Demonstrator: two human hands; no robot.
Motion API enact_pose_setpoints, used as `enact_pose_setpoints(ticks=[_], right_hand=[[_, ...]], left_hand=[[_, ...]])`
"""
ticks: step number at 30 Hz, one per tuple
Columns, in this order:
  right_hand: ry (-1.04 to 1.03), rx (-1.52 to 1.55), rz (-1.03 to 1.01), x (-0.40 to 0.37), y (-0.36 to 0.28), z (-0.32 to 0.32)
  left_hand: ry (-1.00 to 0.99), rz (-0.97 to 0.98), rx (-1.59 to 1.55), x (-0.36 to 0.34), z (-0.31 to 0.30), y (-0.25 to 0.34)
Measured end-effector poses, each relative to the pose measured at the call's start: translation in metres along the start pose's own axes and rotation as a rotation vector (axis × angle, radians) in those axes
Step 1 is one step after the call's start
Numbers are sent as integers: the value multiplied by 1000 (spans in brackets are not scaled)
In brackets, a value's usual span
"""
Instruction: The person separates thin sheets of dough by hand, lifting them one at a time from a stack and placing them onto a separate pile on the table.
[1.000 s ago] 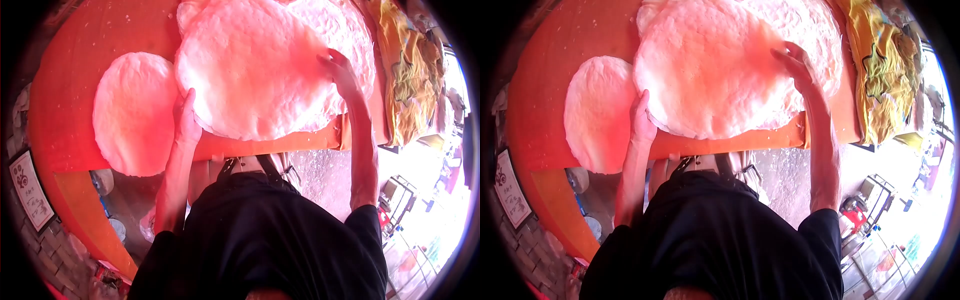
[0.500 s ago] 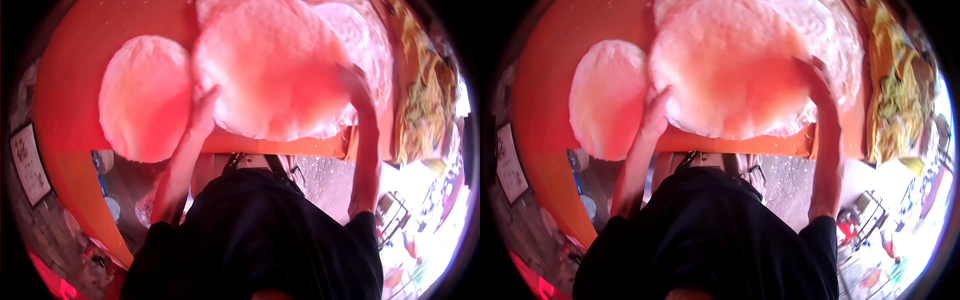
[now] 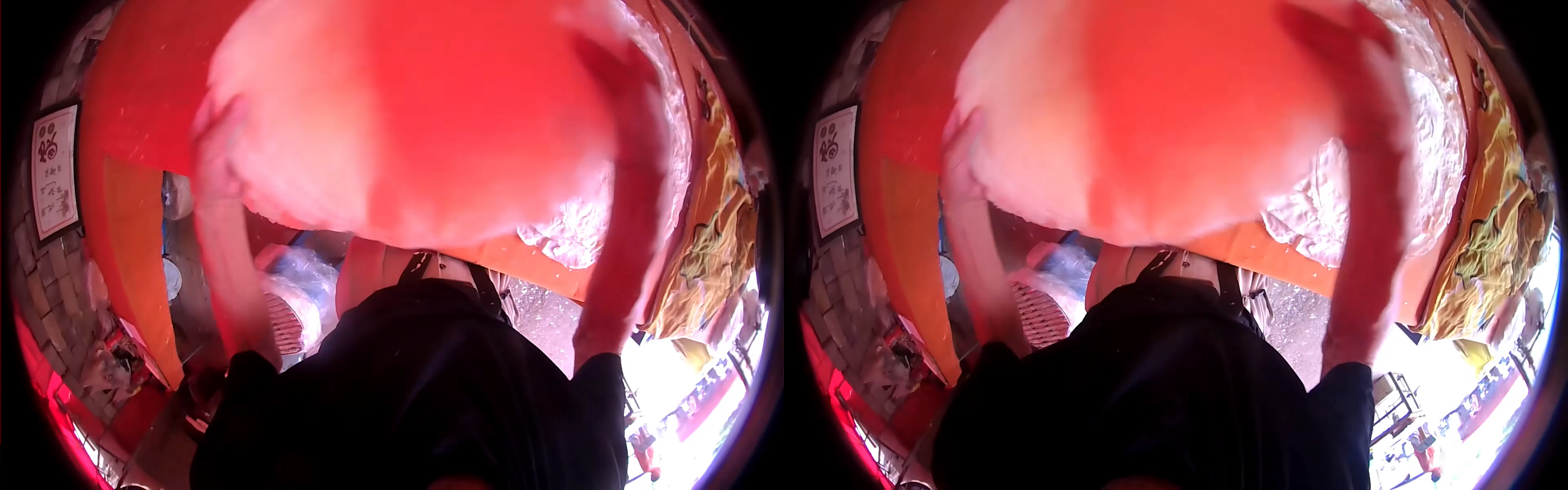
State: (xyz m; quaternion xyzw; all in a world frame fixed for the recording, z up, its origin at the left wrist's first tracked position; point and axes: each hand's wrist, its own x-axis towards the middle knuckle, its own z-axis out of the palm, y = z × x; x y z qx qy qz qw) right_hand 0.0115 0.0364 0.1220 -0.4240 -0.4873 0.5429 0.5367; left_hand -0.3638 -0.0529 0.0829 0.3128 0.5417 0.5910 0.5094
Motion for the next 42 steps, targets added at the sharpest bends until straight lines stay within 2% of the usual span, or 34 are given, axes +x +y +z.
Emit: enact_pose_setpoints(ticks=[3, 4, 5, 6, 7, 9, 12, 13, 14, 17, 19, 20, 21, 22, 23, 25, 26, 27, 29, 30, 31, 32, 33, 35, 36, 37, 39, 40, 42], right_hand=[[-7, 8, 302, -7, 64, 49], [-12, -4, 410, -10, 87, 63], [-86, 205, 373, -22, 139, 66], [-228, -16, 460, -31, 155, 70], [-365, -58, 549, -34, 156, 72], [-284, 34, 478, -45, 165, 83], [-196, -745, 281, -31, 167, 80], [-122, -738, 166, -24, 184, 75], [-102, -739, -21, -15, 201, 72], [-41, -592, -93, -10, 224, 89], [-1, -598, -151, -25, 231, 110], [8, -629, -188, -30, 231, 115], [-10, -693, -249, -32, 228, 114], [9, -735, -252, -33, 232, 120], [35, -797, -257, -34, 244, 128], [89, -922, -258, -34, 250, 126], [41, -827, -184, -34, 240, 117], [-6, -721, -112, -33, 215, 112], [86, -620, -290, -36, 172, 77], [83, -599, -204, -48, 140, 53], [95, -673, -191, -65, 122, 25], [142, -992, -311, -79, 115, -6], [151, -1129, -253, -97, 105, -36], [107, -1372, -11, -138, 101, -94], [74, -1430, -6, -152, 102, -113], [54, -1475, -67, -163, 107, -124], [57, -1503, -142, -168, 108, -131], [63, -1489, -129, -169, 109, -135], [75, -1466, -103, -171, 113, -144]], left_hand=[[57, -94, -65, -12, -51, 9], [120, -141, 19, -9, -84, 0], [183, -188, 101, -6, -124, -20], [242, -234, 183, -3, -149, -37], [266, -211, 251, -3, -157, -47], [321, -175, 383, -2, -183, -65], [486, -89, 407, -11, -202, -77], [548, -61, 426, -12, -196, -74], [569, -87, 270, -15, -187, -74], [358, -68, -162, -15, -184, -96], [394, -21, 119, -17, -160, -95], [406, -11, 227, -19, -169, -97], [420, -3, 336, -21, -178, -99], [417, -13, 402, -17, -226, -116], [400, -26, 452, -10, -240, -137], [467, 9, 530, -14, -200, -123], [430, -15, 437, -16, -189, -116], [396, -37, 350, -18, -182, -109], [357, -63, 176, -18, -165, -91], [353, -80, 142, -21, -150, -79], [388, -75, 198, -21, -164, -80], [425, -68, 254, -17, -193, -84], [463, -59, 311, -12, -206, -86], [561, 124, 556, -9, -187, -70], [611, 217, 682, -10, -171, -58], [575, 237, 658, -10, -139, -45], [509, 292, 607, -15, -42, -25], [445, 291, 712, -20, -9, -20], [249, 350, 631, -10, 9, -37]])
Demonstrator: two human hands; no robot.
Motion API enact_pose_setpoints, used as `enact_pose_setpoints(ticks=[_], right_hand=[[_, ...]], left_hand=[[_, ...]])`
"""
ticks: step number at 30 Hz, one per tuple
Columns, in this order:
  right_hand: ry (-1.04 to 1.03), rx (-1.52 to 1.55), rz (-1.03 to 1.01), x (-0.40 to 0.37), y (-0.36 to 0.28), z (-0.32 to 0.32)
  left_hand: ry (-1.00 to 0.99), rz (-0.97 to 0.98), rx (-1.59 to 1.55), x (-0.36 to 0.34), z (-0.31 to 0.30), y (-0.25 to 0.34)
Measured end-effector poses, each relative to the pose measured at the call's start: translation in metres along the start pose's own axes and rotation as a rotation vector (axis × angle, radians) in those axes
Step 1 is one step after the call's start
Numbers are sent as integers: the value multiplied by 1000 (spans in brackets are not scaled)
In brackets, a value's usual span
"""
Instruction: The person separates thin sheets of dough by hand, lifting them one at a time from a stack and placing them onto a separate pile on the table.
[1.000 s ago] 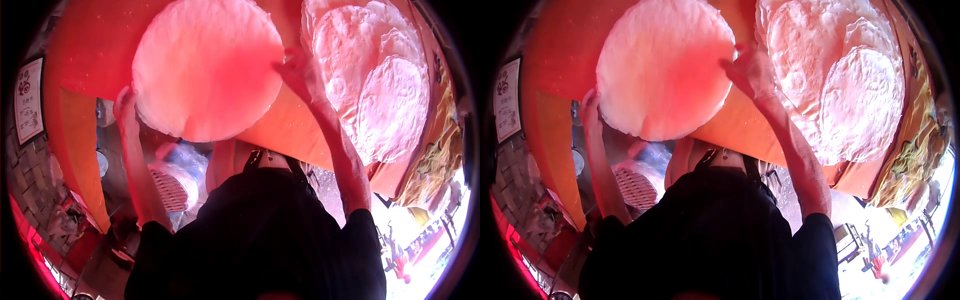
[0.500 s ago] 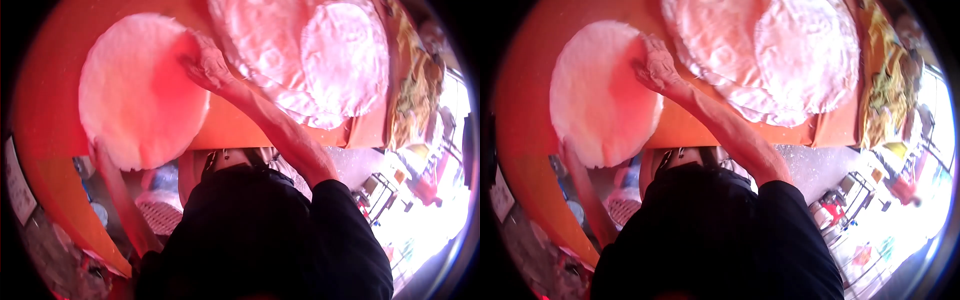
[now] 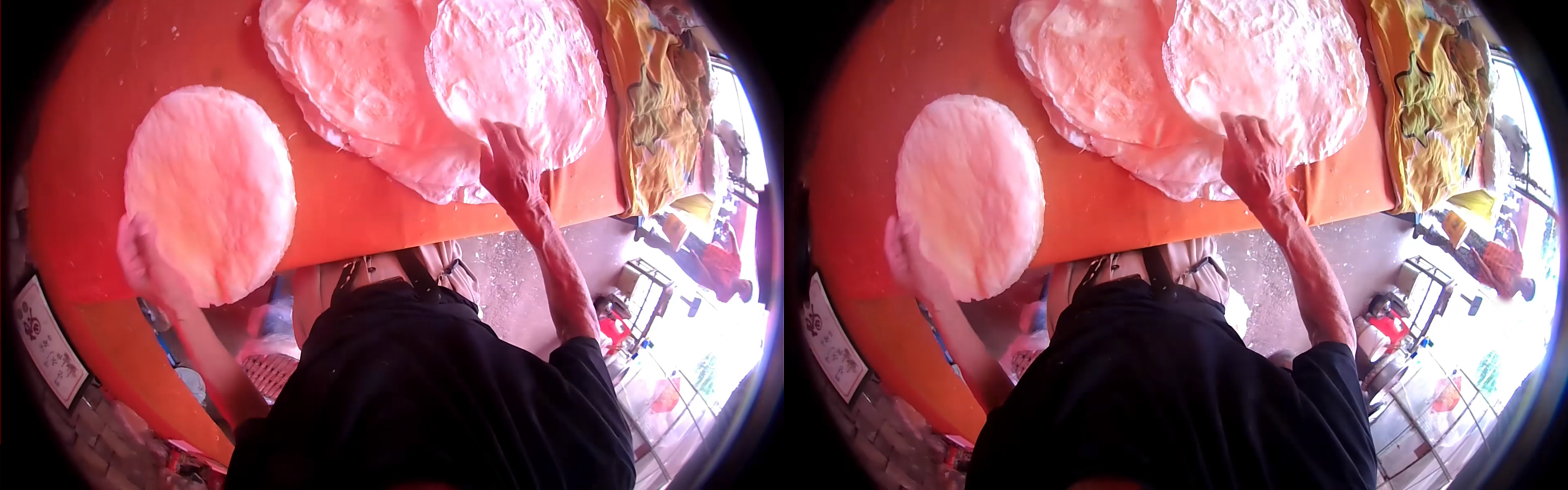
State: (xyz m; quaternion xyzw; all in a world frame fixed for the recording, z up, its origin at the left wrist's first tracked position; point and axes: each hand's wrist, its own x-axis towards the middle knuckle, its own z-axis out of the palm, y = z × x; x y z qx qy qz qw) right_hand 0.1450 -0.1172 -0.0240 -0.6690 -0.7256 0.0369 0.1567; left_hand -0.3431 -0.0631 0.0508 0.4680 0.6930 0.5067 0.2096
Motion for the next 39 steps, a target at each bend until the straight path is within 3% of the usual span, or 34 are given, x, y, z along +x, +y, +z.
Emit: enact_pose_setpoints(ticks=[4, 7, 8, 9, 11, 12, 14, 18, 20, 24, 27, 31, 33, 35, 36, 37, 38, 39], right_hand=[[109, -14, -42, 8, -15, -8], [83, -23, -139, 8, 26, -8], [114, -46, -63, 13, 43, -15], [237, 71, 17, 27, 39, -51], [477, 56, -13, 52, 29, -106], [514, -2, -36, 59, 17, -128], [516, -6, -91, 54, -6, -139], [138, 222, -134, 19, -28, -77], [58, 365, -80, 5, -26, -55], [36, 749, 58, 4, -19, -44], [12, 880, 364, 10, -26, -39], [176, 482, 238, 14, -20, -26], [164, 413, 240, 20, -22, -22], [147, 259, 190, 24, -21, -7], [85, 276, 153, 23, -14, -1], [33, 134, 85, 34, -7, -4], [-82, -171, 99, 37, 5, -21], [265, 179, 111, 41, 26, -44]], left_hand=[[-469, -125, -381, -54, 75, 60], [-681, -160, -418, -84, 129, 59], [-746, -201, -414, -92, 140, 63], [-815, -247, -409, -101, 150, 68], [-904, -344, -470, -117, 172, 68], [-956, -523, -565, -122, 183, 77], [-1053, -629, -694, -131, 207, 76], [-990, -860, -1083, -146, 250, 86], [-932, -861, -1031, -148, 259, 86], [-897, -786, -924, -152, 259, 84], [-866, -806, -950, -156, 264, 83], [-888, -754, -800, -157, 273, 85], [-876, -708, -659, -158, 278, 75], [-832, -901, -681, -156, 283, 62], [-808, -996, -690, -153, 283, 58], [-791, -972, -707, -151, 282, 57], [-770, -947, -726, -150, 279, 56], [-752, -925, -745, -149, 275, 55]])
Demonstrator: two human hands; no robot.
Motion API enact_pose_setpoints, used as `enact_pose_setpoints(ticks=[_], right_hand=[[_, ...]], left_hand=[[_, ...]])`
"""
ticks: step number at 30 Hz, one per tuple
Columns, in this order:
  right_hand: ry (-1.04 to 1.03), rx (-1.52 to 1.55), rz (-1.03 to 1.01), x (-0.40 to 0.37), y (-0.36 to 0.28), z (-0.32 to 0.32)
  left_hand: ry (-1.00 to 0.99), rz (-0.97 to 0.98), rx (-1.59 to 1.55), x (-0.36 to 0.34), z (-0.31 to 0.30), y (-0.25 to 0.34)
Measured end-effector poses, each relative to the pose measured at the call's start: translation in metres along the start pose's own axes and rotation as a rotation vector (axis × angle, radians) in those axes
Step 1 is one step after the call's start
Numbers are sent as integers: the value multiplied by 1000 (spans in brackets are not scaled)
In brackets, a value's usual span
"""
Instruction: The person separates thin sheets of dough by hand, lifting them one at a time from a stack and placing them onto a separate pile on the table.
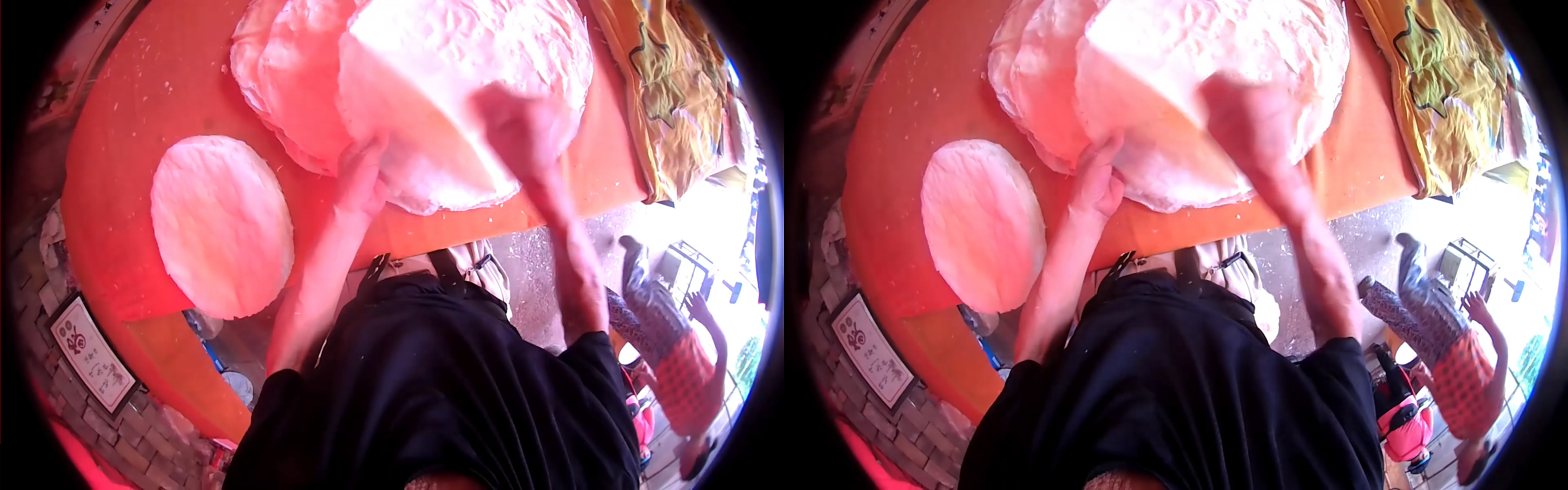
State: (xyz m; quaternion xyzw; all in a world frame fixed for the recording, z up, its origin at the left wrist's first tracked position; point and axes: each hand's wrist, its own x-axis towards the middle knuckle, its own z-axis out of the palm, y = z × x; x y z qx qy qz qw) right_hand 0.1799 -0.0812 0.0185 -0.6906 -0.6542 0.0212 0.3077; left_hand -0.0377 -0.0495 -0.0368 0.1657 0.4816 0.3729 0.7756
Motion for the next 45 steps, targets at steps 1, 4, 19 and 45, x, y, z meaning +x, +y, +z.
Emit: enact_pose_setpoints(ticks=[1, 4, 19, 45], right_hand=[[53, 35, 75, 14, 20, -22], [93, 26, 329, 54, 67, -121], [-410, 188, -135, -20, -62, 12], [249, -387, -280, 116, -47, -161]], left_hand=[[-7, 11, 12, -3, -7, 2], [-3, -4, -63, -9, -16, 9], [-87, 60, -68, -33, -9, 20], [3, 139, 76, -19, -52, 6]])
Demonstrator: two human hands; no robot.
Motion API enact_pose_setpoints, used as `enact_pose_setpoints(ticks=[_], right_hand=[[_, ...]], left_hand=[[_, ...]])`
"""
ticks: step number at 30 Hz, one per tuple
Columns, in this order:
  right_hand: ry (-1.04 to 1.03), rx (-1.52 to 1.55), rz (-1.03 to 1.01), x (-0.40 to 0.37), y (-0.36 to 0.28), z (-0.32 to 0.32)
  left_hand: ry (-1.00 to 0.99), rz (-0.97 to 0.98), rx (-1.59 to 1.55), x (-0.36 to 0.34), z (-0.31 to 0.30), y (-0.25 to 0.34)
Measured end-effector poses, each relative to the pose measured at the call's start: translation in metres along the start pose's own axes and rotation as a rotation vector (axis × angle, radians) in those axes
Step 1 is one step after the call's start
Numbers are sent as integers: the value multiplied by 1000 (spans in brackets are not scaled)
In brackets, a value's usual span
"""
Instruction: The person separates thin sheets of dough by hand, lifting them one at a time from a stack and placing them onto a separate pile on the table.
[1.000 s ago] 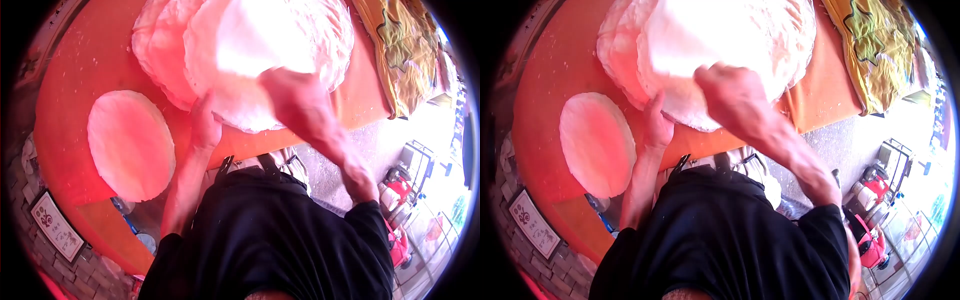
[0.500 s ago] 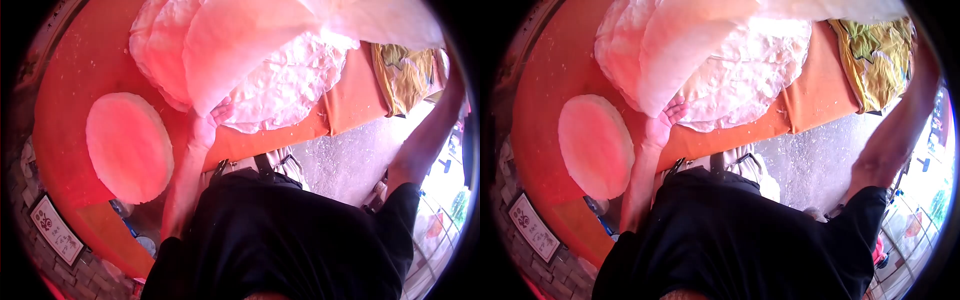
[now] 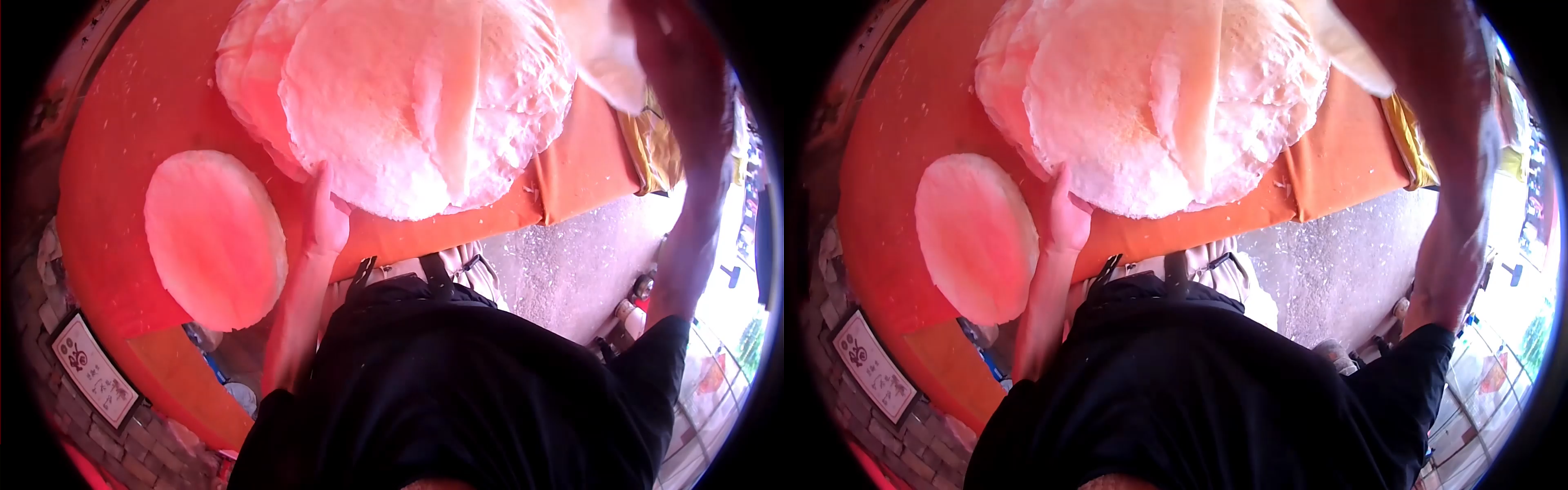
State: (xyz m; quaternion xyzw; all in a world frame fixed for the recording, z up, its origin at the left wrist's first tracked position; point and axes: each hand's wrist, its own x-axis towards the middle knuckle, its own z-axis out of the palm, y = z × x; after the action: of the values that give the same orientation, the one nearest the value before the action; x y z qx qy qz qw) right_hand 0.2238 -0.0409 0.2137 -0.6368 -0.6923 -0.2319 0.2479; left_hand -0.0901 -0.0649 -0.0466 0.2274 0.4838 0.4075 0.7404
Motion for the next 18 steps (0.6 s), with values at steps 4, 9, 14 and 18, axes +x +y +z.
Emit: enact_pose_setpoints(ticks=[4, 9, 14, 18], right_hand=[[-221, 19, 132, 11, 25, 11], [-37, -23, -27, 29, 48, 14], [-80, 105, -167, 43, 34, 3], [25, 70, -229, 34, 38, 22]], left_hand=[[76, 267, 525, -16, -12, 33], [329, 607, 902, -20, 19, 66], [-178, 371, 914, 21, 64, -4], [-177, 162, 707, 23, 95, -21]])
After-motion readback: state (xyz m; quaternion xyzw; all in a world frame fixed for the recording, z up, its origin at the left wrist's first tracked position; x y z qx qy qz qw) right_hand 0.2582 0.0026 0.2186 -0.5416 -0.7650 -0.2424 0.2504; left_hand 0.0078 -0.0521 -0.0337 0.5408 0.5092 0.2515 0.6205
